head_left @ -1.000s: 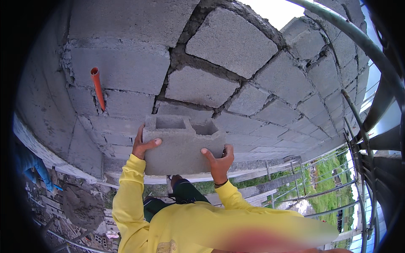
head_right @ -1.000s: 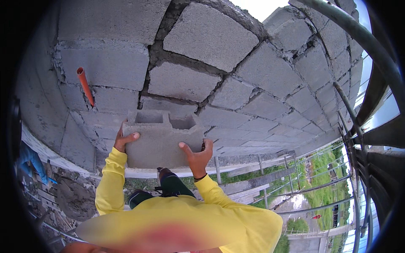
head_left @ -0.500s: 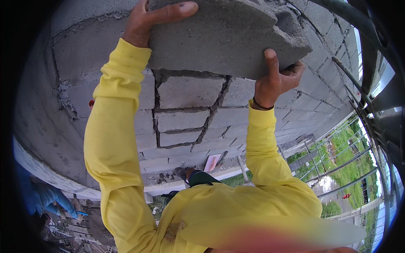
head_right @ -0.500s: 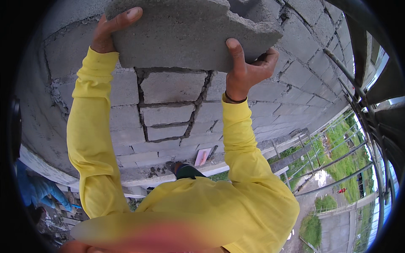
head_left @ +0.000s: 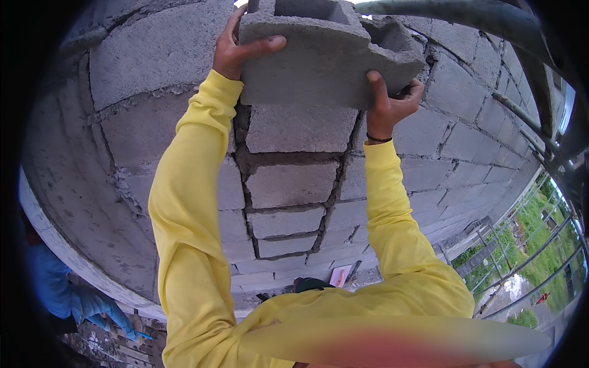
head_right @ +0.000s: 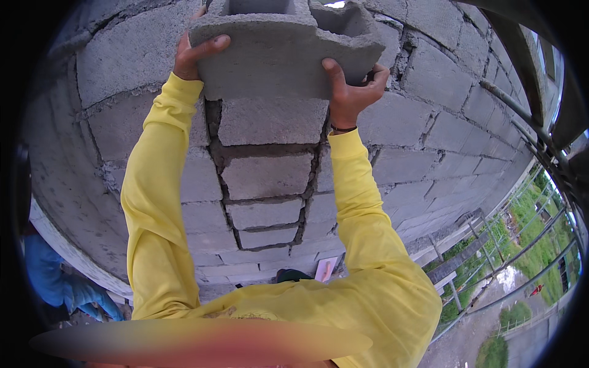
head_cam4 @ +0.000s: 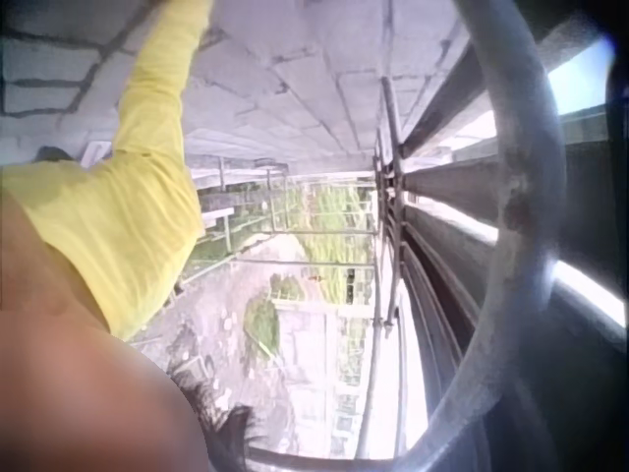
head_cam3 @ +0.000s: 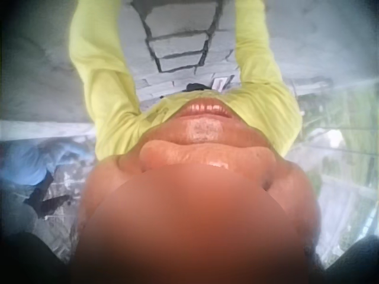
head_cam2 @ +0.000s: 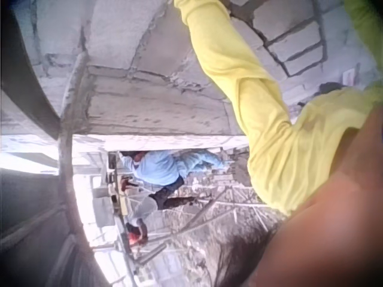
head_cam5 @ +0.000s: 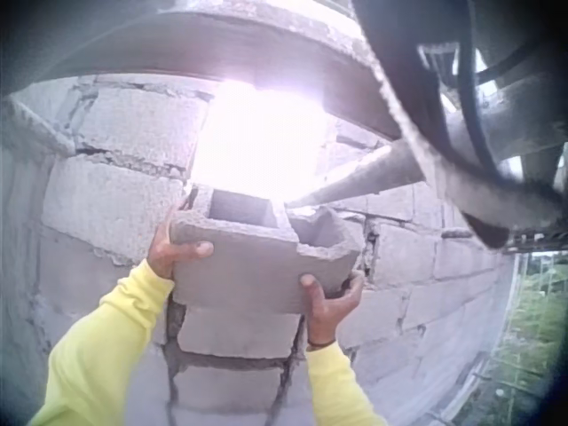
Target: The person applies mortar to a concrete block using a trowel, places the block onto a partially built wall, and taps it into position. The person then scoops additional mortar from a nearby container and spreads it along the top of the wall to prepare for the next block.
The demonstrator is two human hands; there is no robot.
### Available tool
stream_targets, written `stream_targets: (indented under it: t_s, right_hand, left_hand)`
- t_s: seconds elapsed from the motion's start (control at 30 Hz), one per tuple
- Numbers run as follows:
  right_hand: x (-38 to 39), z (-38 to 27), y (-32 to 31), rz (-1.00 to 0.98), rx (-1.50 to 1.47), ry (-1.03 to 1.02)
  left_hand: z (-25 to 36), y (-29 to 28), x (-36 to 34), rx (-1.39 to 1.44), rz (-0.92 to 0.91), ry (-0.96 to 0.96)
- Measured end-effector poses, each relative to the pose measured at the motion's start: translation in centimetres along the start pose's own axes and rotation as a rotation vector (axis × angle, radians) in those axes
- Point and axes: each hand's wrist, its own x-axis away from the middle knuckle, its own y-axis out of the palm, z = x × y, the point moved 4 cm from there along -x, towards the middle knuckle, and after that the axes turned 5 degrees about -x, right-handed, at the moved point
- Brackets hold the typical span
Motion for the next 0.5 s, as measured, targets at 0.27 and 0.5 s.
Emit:
stream_targets:
  t_s: [0.27, 0.5]
  right_hand:
    - [-2.9, 4.6, -0.3, -0.001, 0.076, -0.009]
    - [-2.8, 5.0, 1.2, 0.002, -0.029, 0.017]
  left_hand:
    - [-0.1, 3.0, -2.8, 0.100, 0.029, -0.123]
    - [-2.1, 2.1, -4.4, 0.173, -0.072, -0.276]
